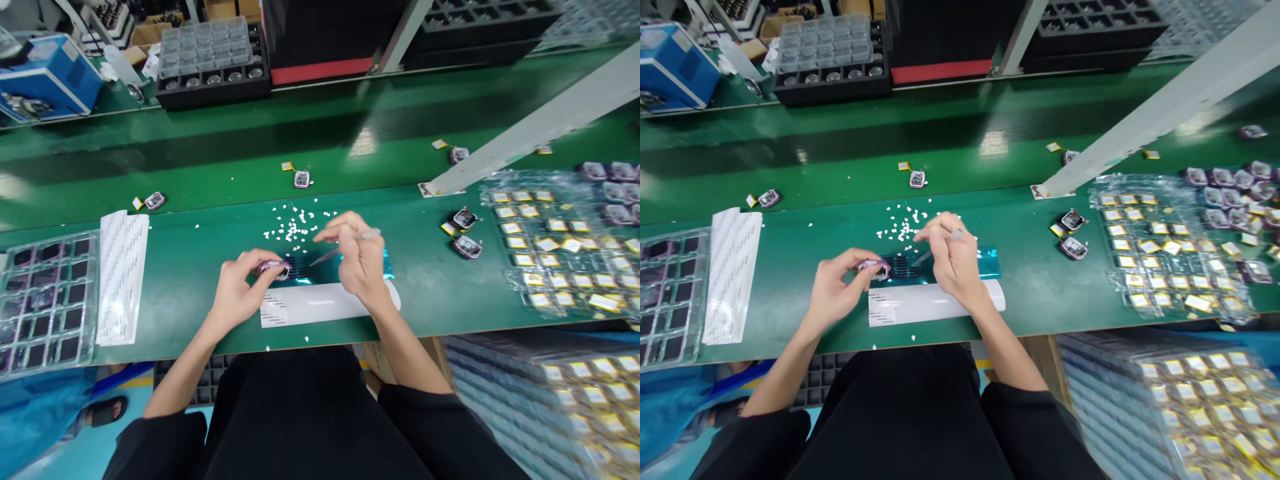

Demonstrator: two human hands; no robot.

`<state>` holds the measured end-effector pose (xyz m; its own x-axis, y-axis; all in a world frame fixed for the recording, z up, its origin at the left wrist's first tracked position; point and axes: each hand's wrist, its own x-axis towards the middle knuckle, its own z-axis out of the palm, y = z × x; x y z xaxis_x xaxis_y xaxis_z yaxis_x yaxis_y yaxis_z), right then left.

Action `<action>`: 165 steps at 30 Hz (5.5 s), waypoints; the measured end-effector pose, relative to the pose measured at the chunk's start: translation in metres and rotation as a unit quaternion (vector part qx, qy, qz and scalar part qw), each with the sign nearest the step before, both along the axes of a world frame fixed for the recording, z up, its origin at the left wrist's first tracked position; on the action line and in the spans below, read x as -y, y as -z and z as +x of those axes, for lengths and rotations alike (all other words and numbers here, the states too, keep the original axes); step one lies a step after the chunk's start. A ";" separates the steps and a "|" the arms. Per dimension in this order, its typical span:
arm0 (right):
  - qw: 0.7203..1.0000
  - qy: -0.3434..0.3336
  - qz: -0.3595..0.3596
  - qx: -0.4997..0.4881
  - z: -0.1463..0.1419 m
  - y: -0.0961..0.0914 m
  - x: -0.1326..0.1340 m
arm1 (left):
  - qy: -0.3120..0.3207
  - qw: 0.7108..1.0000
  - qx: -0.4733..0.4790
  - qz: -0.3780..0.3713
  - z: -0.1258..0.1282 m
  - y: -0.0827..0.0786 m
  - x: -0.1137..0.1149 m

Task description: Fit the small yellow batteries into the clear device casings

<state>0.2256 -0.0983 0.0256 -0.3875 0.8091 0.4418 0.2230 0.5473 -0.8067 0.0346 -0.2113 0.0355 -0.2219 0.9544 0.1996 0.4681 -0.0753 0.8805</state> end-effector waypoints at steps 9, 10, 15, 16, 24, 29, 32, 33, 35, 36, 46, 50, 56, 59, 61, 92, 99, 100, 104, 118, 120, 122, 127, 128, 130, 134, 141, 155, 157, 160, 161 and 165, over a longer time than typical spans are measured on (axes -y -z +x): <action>0.956 -0.067 -0.276 0.070 0.034 0.018 0.070 | 0.068 0.987 -0.146 -0.013 0.014 0.043 0.081; 0.951 -0.063 -0.292 0.076 0.034 0.022 0.075 | 0.066 0.985 -0.158 -0.018 0.015 0.047 0.083; 0.943 -0.058 -0.317 0.078 0.031 0.034 0.086 | 0.058 0.981 -0.185 -0.016 0.018 0.052 0.086; 0.944 -0.059 -0.318 0.073 0.031 0.035 0.087 | 0.056 0.981 -0.187 -0.014 0.018 0.052 0.086; 0.941 -0.069 -0.326 0.066 0.032 0.037 0.087 | 0.042 0.984 -0.172 -0.008 0.021 0.057 0.087; 0.927 -0.125 -0.350 0.053 0.034 0.035 0.079 | 0.042 0.984 -0.173 -0.011 0.021 0.056 0.086; 0.916 -0.114 -0.384 0.017 0.037 0.033 0.075 | 0.050 0.986 -0.157 -0.005 0.021 0.053 0.085; 0.914 -0.101 -0.394 0.000 0.038 0.032 0.075 | 0.049 0.989 -0.141 0.002 0.021 0.052 0.085; 0.911 -0.074 -0.404 -0.040 0.038 0.029 0.075 | 0.025 0.996 -0.086 0.008 0.022 0.047 0.083; 0.911 -0.063 -0.403 -0.060 0.037 0.028 0.076 | 0.003 0.999 -0.042 -0.003 0.022 0.044 0.082; 0.939 -0.062 -0.326 -0.091 0.020 0.000 0.091 | 0.075 0.929 0.323 -0.166 0.034 0.010 0.056; 0.951 -0.059 -0.292 -0.088 0.019 -0.002 0.092 | 0.073 0.933 0.311 -0.162 0.039 0.007 0.058; 0.948 -0.056 -0.304 -0.069 0.019 0.002 0.093 | 0.060 0.943 0.280 -0.170 0.039 0.007 0.060; 0.944 -0.053 -0.318 -0.065 0.019 0.003 0.094 | 0.057 0.945 0.273 -0.171 0.039 0.006 0.061; 0.945 -0.055 -0.316 -0.069 0.018 0.003 0.094 | 0.056 0.945 0.273 -0.170 0.039 0.005 0.062; 0.989 -0.062 -0.102 0.092 0.054 0.043 0.030 | 0.161 0.967 -0.165 -0.105 0.030 0.040 0.010; 0.989 -0.076 -0.073 0.100 0.053 0.046 0.026 | 0.191 0.956 -0.197 -0.107 0.026 0.041 0.008; 0.989 -0.086 -0.063 0.099 0.052 0.047 0.026 | 0.195 0.953 -0.205 -0.109 0.025 0.041 0.006; 0.988 -0.112 -0.016 0.102 0.050 0.045 0.022 | 0.202 0.947 -0.222 -0.112 0.023 0.042 0.001; 0.989 -0.063 0.103 0.091 -0.011 0.019 -0.021 | -0.151 0.871 0.454 -0.110 -0.030 0.030 -0.049; 0.983 -0.109 0.098 0.107 -0.013 0.023 -0.017 | -0.158 0.843 0.498 -0.125 -0.035 0.037 -0.051; 0.976 -0.131 0.127 0.117 -0.013 0.025 -0.011 | -0.141 0.845 0.502 -0.115 -0.035 0.039 -0.048; 0.929 -0.135 0.324 0.117 -0.011 0.024 -0.003 | -0.134 0.887 0.435 -0.080 -0.026 0.039 -0.039; 0.920 -0.133 0.352 0.112 -0.012 0.024 -0.002 | -0.135 0.889 0.429 -0.081 -0.025 0.039 -0.039; 0.910 -0.126 0.382 0.102 -0.012 0.023 -0.002 | -0.144 0.888 0.430 -0.078 -0.025 0.041 -0.039; 0.902 -0.128 0.397 0.113 -0.013 0.021 -0.003 | -0.159 0.881 0.439 -0.079 -0.025 0.042 -0.039; 0.883 -0.141 0.423 0.148 -0.014 0.020 -0.003 | -0.142 0.872 0.458 -0.104 -0.025 0.034 -0.036; 0.897 -0.179 0.380 0.134 -0.016 0.023 0.002 | -0.139 0.880 0.440 -0.109 -0.014 0.035 -0.033; 0.909 -0.196 0.347 0.126 -0.015 0.023 0.001 | -0.139 0.887 0.428 -0.109 -0.014 0.035 -0.033; 0.923 -0.214 0.302 0.107 -0.013 0.026 0.001 | -0.136 0.897 0.410 -0.099 -0.012 0.035 -0.032; 0.926 -0.217 0.293 0.101 -0.012 0.027 0.001 | -0.136 0.900 0.403 -0.095 -0.012 0.035 -0.032; 0.937 -0.216 0.258 0.093 -0.012 0.032 0.000 | -0.144 0.913 0.371 -0.089 -0.009 0.035 -0.032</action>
